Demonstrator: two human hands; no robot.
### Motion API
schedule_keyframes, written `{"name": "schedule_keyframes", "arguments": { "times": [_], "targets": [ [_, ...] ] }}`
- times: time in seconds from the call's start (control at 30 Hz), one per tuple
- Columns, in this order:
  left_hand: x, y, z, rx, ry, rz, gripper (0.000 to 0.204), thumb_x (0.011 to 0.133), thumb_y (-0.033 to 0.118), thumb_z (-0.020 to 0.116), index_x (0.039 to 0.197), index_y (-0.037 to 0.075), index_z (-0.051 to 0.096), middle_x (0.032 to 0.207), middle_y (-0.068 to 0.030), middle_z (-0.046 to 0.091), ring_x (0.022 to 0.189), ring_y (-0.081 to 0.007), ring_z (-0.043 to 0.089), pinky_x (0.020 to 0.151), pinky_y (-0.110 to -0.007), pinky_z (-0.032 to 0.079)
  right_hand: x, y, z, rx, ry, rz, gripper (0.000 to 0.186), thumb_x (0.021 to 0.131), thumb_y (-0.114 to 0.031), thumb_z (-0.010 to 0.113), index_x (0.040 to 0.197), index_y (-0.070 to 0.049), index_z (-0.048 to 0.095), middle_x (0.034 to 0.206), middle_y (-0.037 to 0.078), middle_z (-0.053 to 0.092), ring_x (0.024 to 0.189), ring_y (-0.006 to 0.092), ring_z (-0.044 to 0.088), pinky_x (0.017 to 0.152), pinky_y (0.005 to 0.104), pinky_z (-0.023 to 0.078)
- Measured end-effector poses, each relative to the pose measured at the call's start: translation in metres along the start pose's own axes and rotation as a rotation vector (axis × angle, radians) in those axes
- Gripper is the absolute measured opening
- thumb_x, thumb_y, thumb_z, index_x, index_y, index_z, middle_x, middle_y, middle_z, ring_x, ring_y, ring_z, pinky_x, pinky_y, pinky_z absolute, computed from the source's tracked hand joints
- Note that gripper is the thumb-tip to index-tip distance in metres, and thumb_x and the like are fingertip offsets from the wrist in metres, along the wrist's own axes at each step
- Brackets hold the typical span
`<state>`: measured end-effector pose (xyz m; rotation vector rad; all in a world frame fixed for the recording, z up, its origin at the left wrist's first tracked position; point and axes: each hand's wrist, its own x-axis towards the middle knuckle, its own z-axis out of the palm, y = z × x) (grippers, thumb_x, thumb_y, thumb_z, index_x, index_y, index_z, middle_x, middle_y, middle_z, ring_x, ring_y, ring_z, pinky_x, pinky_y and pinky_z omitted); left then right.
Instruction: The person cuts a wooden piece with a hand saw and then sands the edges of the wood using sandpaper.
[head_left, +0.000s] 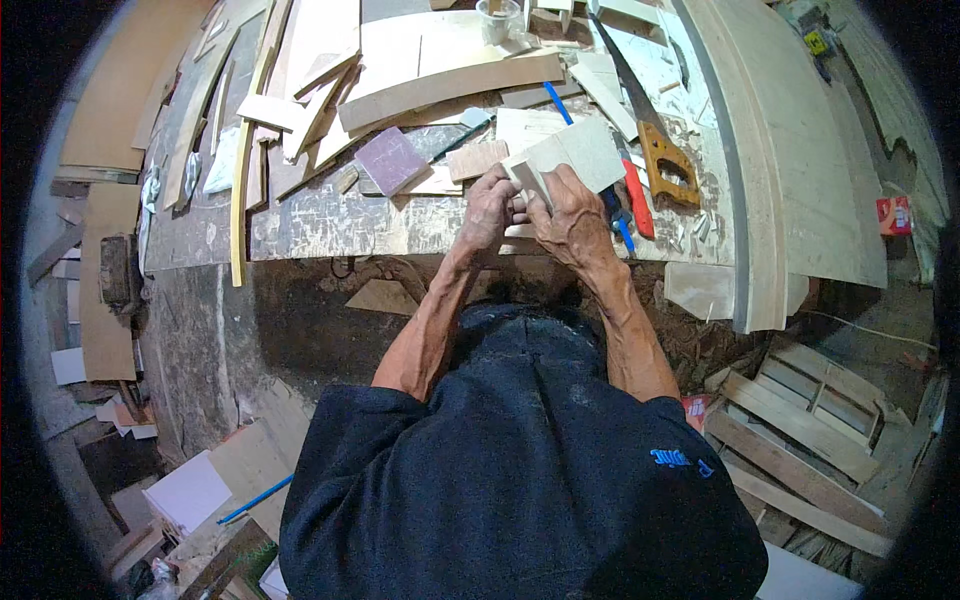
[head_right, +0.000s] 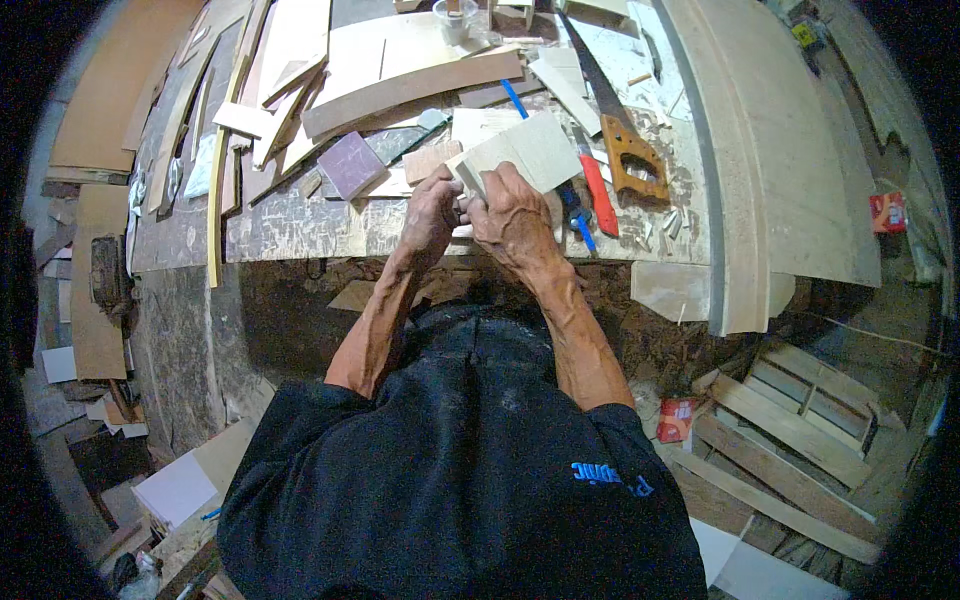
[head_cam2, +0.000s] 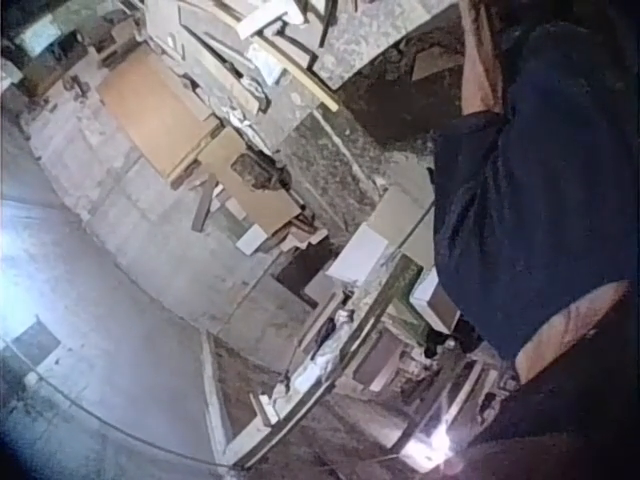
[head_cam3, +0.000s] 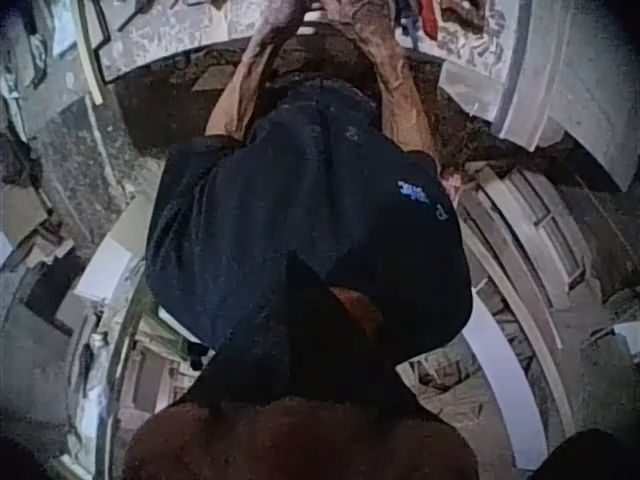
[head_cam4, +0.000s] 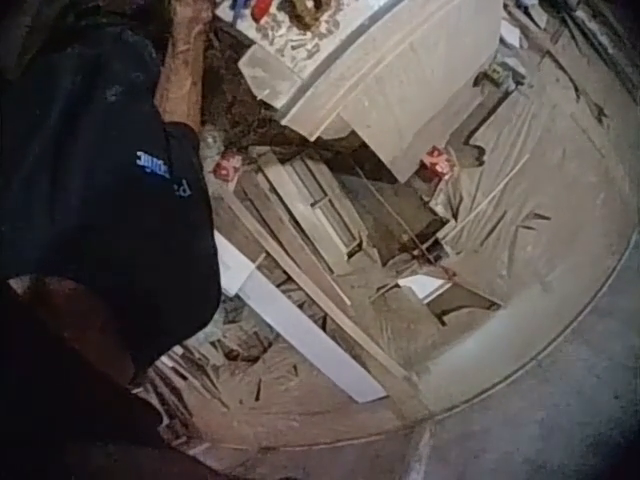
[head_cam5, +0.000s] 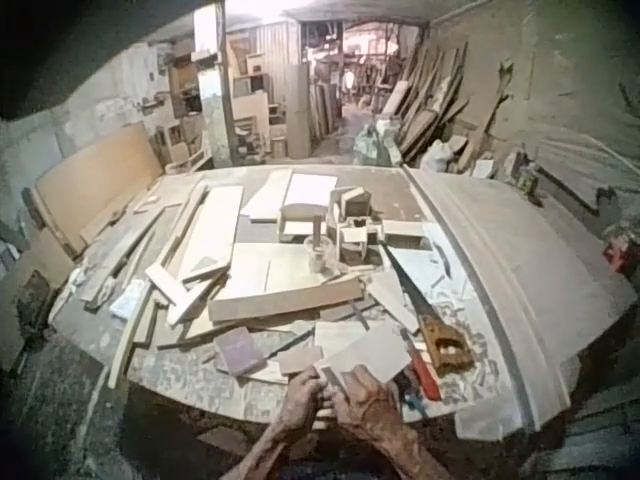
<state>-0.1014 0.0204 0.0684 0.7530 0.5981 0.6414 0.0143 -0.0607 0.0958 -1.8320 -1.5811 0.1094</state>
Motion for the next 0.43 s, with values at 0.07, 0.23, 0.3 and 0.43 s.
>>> {"name": "schedule_keyframes", "arguments": {
  "times": [0.07, 0.23, 0.3, 0.43],
  "targets": [
    [0.001, -0.001, -0.006, 0.076, -0.019, 0.002, 0.028, 0.094, 0.021, 0.057, 0.115, 0.002, 0.057, 0.093, -0.0064, 0.064, 0.076, -0.0099, 0.062, 0.063, -0.024, 0.053, 0.001, -0.002, 0.001, -0.014, 0.011, -0.039, 0.016, 0.08, -0.009, 0.058, 0.092, 0.001, 0.055, 0.084, 0.017, 0.052, 0.076, 0.0368, 0.059, 0.064, 0.044, 0.049],
    [0.0, 0.006, 0.006, 0.317, 0.054, 0.005, 0.042, 0.088, 0.035, 0.069, 0.109, 0.0, 0.057, 0.093, -0.0064, 0.064, 0.074, -0.0117, 0.063, 0.061, -0.025, 0.055, 0.001, 0.002, -0.002, -0.009, -0.063, -0.013, 0.02, 0.077, -0.007, 0.06, 0.093, 0.003, 0.054, 0.084, 0.017, 0.052, 0.077, 0.0359, 0.056, 0.066, 0.0437, 0.048],
    [0.004, 0.006, 0.001, 0.289, 0.065, -0.028, 0.043, 0.088, 0.035, 0.07, 0.109, -0.001, 0.057, 0.093, -0.0071, 0.064, 0.074, -0.0128, 0.065, 0.062, -0.026, 0.056, 0.0, 0.004, -0.008, -0.004, -0.109, -0.036, 0.024, 0.076, -0.013, 0.062, 0.096, 0.0, 0.059, 0.09, 0.019, 0.055, 0.084, 0.0354, 0.059, 0.072, 0.0441, 0.05],
    [0.012, 0.002, -0.013, 0.062, 0.054, -0.053, 0.047, 0.086, 0.036, 0.07, 0.109, -0.002, 0.055, 0.095, -0.0085, 0.063, 0.077, -0.0201, 0.07, 0.062, -0.028, 0.059, -0.012, -0.002, -0.03, 0.097, -0.098, 0.021, 0.052, 0.068, -0.02, 0.071, 0.116, -0.005, 0.057, 0.102, 0.016, 0.058, 0.096, 0.0302, 0.059, 0.081, 0.0429, 0.05]
  ]
}}
